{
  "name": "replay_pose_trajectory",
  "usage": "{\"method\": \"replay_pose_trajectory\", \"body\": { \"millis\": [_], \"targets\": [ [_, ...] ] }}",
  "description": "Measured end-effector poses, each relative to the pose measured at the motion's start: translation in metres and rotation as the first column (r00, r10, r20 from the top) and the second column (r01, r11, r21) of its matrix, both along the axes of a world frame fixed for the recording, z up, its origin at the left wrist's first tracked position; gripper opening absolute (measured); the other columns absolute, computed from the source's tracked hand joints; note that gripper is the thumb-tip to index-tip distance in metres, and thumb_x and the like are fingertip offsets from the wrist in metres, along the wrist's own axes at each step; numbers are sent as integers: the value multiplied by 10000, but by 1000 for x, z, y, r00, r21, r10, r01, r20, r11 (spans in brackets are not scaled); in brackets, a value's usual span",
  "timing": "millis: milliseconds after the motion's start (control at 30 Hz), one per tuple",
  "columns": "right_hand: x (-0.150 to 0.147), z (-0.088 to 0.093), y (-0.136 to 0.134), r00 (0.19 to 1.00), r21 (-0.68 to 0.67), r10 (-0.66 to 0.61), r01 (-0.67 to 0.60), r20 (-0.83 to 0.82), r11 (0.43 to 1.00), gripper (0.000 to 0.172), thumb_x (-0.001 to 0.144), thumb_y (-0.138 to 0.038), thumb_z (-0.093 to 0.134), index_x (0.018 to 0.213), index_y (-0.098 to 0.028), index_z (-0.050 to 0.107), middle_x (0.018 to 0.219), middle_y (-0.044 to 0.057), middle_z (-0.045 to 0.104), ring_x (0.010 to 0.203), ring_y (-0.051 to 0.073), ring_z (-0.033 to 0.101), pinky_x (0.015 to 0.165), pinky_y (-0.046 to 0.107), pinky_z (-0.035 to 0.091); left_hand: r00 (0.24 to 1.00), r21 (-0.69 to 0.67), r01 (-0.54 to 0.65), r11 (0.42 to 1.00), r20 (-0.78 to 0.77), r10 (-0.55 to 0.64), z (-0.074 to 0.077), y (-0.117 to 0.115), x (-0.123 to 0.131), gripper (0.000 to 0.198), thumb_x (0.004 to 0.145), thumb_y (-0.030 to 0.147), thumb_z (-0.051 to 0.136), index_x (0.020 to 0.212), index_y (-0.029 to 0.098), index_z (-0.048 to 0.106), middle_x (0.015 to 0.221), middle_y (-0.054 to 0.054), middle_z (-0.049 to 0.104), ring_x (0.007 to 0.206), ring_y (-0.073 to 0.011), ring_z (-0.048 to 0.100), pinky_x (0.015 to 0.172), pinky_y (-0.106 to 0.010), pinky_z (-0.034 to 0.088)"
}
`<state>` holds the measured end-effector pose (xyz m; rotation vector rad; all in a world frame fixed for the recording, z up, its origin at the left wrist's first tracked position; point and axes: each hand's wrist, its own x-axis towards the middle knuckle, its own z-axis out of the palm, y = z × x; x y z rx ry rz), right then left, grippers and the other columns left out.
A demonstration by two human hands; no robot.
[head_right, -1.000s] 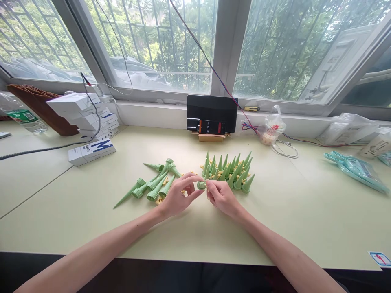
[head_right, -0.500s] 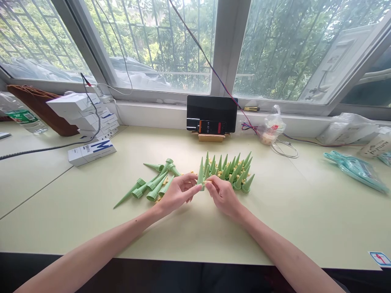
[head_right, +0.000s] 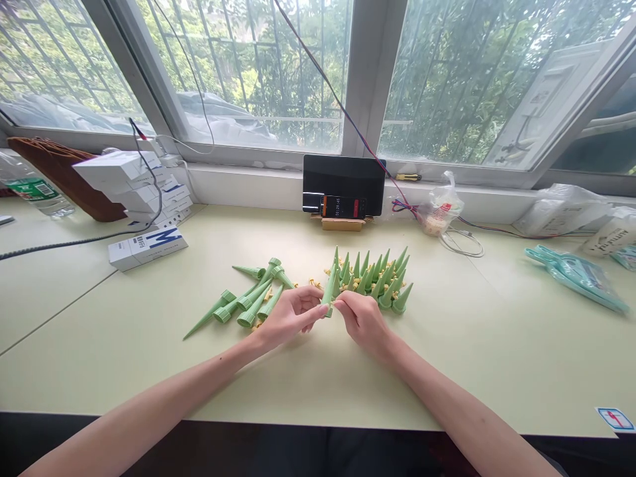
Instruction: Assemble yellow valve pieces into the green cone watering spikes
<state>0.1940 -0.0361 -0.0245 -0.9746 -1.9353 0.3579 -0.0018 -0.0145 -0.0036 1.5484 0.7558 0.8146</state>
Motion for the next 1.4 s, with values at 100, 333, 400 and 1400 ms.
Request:
{"method": "replay_pose_trajectory", "body": {
  "millis": [100,333,400,1400],
  "targets": [
    [0,-1,0,1000,-10,-12,12,-7,1000,344,1017,-249,397,678,-197,427,586,-41,381,516,105,324,506,241,274,1000,53,-6,999,-16,7,-4,0,0,330,841,441,687,990,161,596,649,42,518,513,-76,468,461,-198,391],
    [-3,0,-3,992,-168,-59,40,-110,985,421,1029,-354,361,633,-212,337,535,-46,354,475,100,295,478,255,261,998,220,-13,975,-64,27,-6,0,0,335,839,424,687,1048,168,633,888,-21,599,594,-74,483,590,-237,486],
    [-4,1,-3,987,-217,-62,28,-151,976,438,1025,-394,371,627,-211,357,521,-45,360,467,101,306,481,255,293,997,241,-13,970,-73,32,-5,-1,0,326,839,418,688,1050,174,641,937,-35,614,605,-76,500,597,-238,495],
    [-8,7,1,859,-559,-50,-287,-510,778,522,963,-570,460,630,-177,543,405,-69,369,347,79,331,373,231,296,996,413,-81,907,-11,94,-8,2,3,212,929,281,587,1115,215,665,1139,-79,608,626,-65,569,539,-210,555]
  ]
}}
